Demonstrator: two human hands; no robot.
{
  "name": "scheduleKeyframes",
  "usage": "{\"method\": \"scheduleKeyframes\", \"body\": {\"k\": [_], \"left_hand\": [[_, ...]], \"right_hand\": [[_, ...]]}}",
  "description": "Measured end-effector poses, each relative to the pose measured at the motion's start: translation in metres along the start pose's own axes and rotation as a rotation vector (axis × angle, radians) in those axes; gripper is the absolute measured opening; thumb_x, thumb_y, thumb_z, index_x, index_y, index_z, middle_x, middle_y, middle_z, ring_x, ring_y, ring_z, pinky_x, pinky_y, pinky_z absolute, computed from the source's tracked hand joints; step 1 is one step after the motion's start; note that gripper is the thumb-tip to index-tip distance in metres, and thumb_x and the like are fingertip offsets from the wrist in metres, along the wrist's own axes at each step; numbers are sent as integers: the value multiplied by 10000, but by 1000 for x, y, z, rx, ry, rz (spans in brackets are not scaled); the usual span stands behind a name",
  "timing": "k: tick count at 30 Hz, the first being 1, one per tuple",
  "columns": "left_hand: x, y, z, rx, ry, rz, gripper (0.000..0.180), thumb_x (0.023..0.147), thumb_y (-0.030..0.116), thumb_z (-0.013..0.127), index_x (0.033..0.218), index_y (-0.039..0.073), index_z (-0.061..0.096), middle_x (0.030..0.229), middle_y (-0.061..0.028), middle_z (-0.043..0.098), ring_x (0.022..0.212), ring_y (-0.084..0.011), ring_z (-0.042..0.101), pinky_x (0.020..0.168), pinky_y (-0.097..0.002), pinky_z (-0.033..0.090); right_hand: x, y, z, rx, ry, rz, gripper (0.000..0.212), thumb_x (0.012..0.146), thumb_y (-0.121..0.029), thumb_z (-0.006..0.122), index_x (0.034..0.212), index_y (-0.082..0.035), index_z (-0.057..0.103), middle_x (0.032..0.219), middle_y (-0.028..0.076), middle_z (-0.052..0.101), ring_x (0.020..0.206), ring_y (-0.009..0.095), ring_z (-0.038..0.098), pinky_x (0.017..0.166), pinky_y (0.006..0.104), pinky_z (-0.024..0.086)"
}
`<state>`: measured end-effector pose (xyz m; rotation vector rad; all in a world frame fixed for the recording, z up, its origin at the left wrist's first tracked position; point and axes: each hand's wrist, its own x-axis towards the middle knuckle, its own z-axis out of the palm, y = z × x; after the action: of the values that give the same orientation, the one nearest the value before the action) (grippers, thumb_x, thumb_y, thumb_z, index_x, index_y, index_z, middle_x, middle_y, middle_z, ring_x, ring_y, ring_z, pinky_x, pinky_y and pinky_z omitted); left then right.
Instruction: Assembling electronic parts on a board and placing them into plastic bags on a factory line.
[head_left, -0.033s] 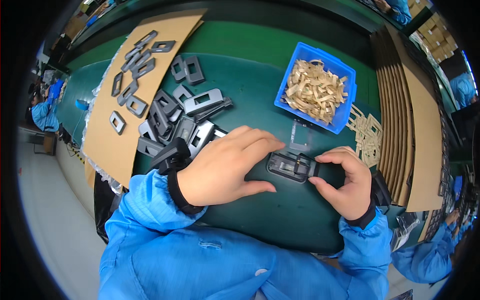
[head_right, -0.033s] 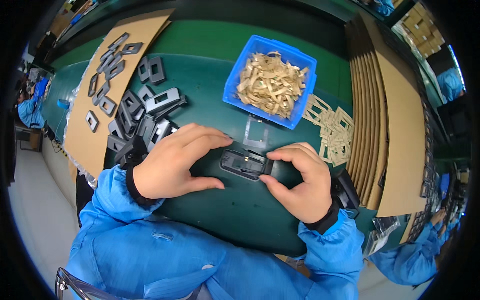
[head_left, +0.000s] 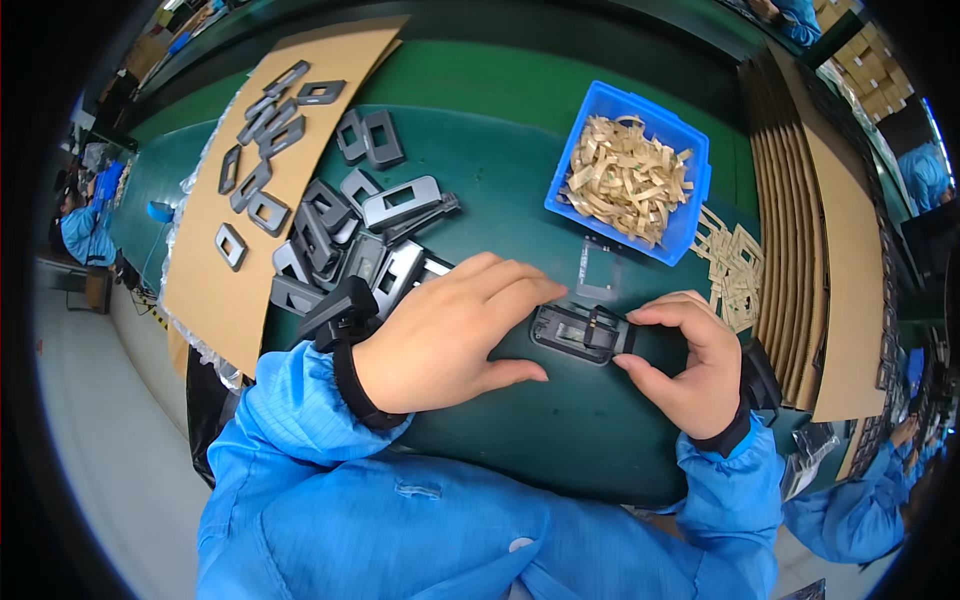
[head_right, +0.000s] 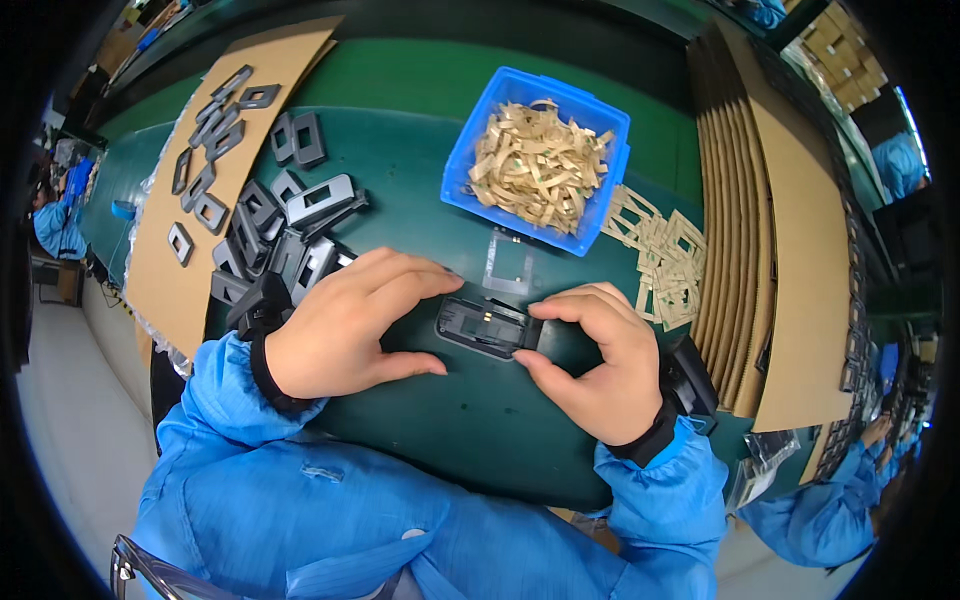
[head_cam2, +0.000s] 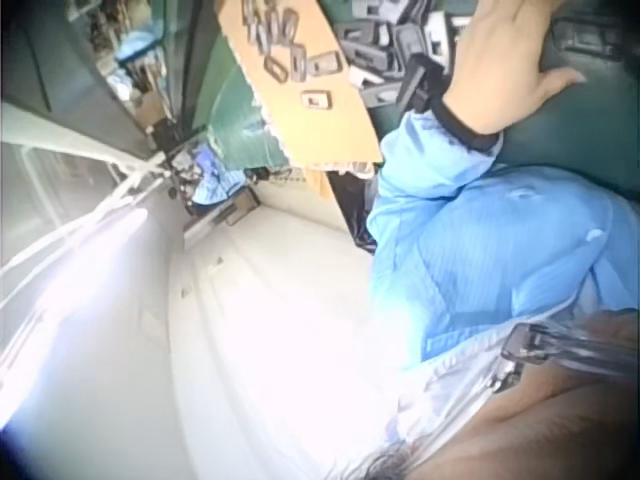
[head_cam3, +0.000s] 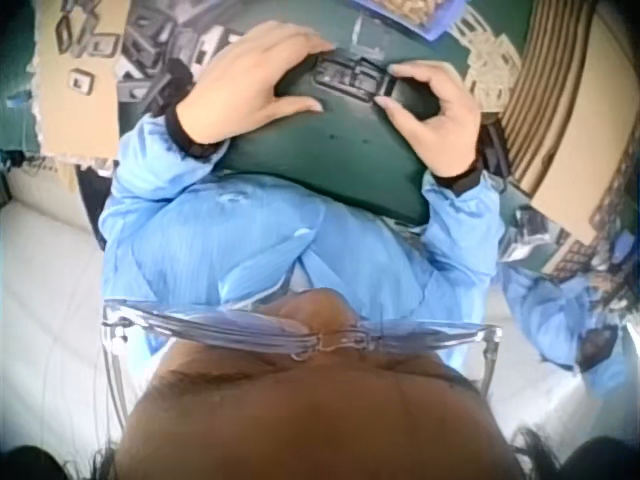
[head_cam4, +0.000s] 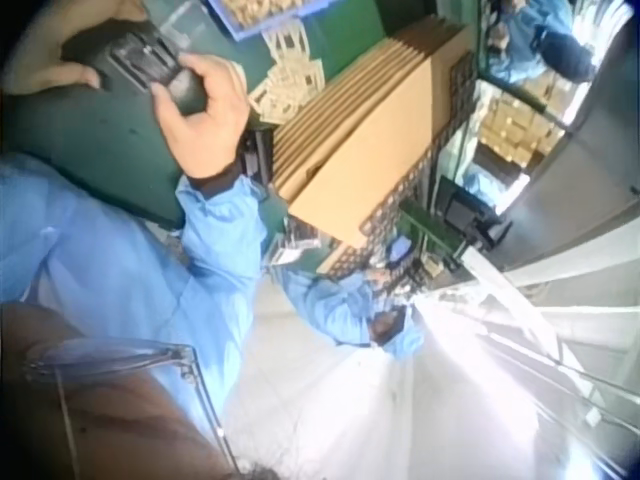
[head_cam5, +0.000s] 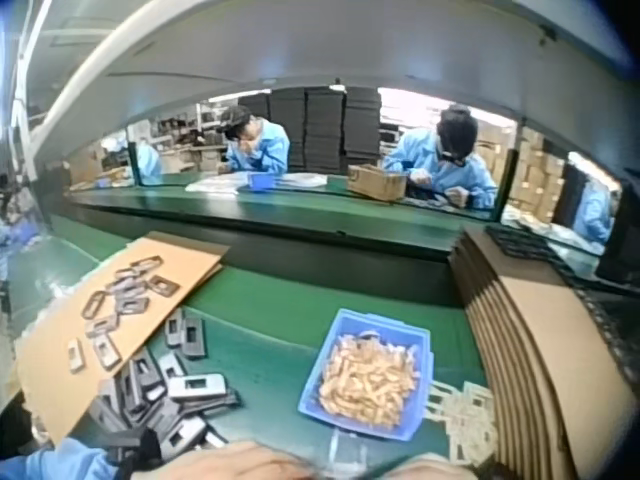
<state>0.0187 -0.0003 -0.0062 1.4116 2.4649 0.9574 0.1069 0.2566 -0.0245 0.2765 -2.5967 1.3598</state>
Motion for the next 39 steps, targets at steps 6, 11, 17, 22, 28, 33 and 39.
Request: {"method": "scheduleKeyframes", "body": {"k": [6, 11, 17, 22, 28, 33, 39], "left_hand": [[7, -3, 22, -63, -10, -16, 647, 725, 198, 831, 1289, 38, 557, 1078, -108, 649, 982, -319, 602, 845, -406, 503], [6, -7, 25, -123, -12, -18, 696, 692, 209, 848, 1301, 41, 556, 1045, -97, 661, 949, -314, 617, 834, -399, 504], [8, -13, 18, -258, -1, -24, 772, 625, 320, 902, 1268, 40, 581, 1042, -88, 653, 904, -250, 614, 775, -337, 489], [-9, -27, 10, -1266, 75, 5, 827, 580, 514, 870, 1145, 3, 548, 969, -71, 626, 820, -142, 536, 705, -249, 410], [-3, -27, 22, -1433, 92, 226, 852, 525, 449, 933, 1163, 41, 543, 1036, -37, 608, 879, -103, 575, 683, -218, 409], [-12, -22, 15, -1420, 144, 182, 803, 592, 506, 871, 1139, 20, 541, 966, -56, 617, 778, -102, 498, 641, -224, 373], [-13, -23, 8, -1356, 131, 161, 842, 569, 503, 881, 1175, 43, 522, 967, -56, 584, 786, -100, 509, 643, -223, 380]], "right_hand": [[1, 0, 1, -51, -59, -58, 391, 646, -41, 846, 995, -29, 669, 940, 110, 690, 890, 288, 643, 801, 370, 509], [5, -2, 6, -134, -137, -117, 405, 616, -29, 837, 987, -34, 672, 933, 113, 677, 877, 309, 629, 780, 392, 514], [8, 2, 8, -160, -151, -152, 431, 607, -45, 845, 1004, -32, 678, 943, 113, 665, 869, 320, 616, 775, 397, 510], [9, -8, 4, -156, -108, -157, 399, 618, -71, 845, 975, -17, 677, 927, 133, 667, 873, 342, 612, 771, 410, 504], [1, -9, 2, -166, -61, -164, 372, 623, -88, 832, 929, -4, 639, 928, 144, 648, 852, 359, 595, 761, 424, 494], [1, -11, 8, -170, -49, -183, 377, 592, -62, 819, 915, -11, 634, 927, 140, 650, 868, 355, 597, 772, 422, 494], [3, -13, 9, -159, -54, -206, 383, 582, -22, 811, 922, -9, 634, 930, 138, 655, 878, 353, 602, 777, 419, 496]]}}
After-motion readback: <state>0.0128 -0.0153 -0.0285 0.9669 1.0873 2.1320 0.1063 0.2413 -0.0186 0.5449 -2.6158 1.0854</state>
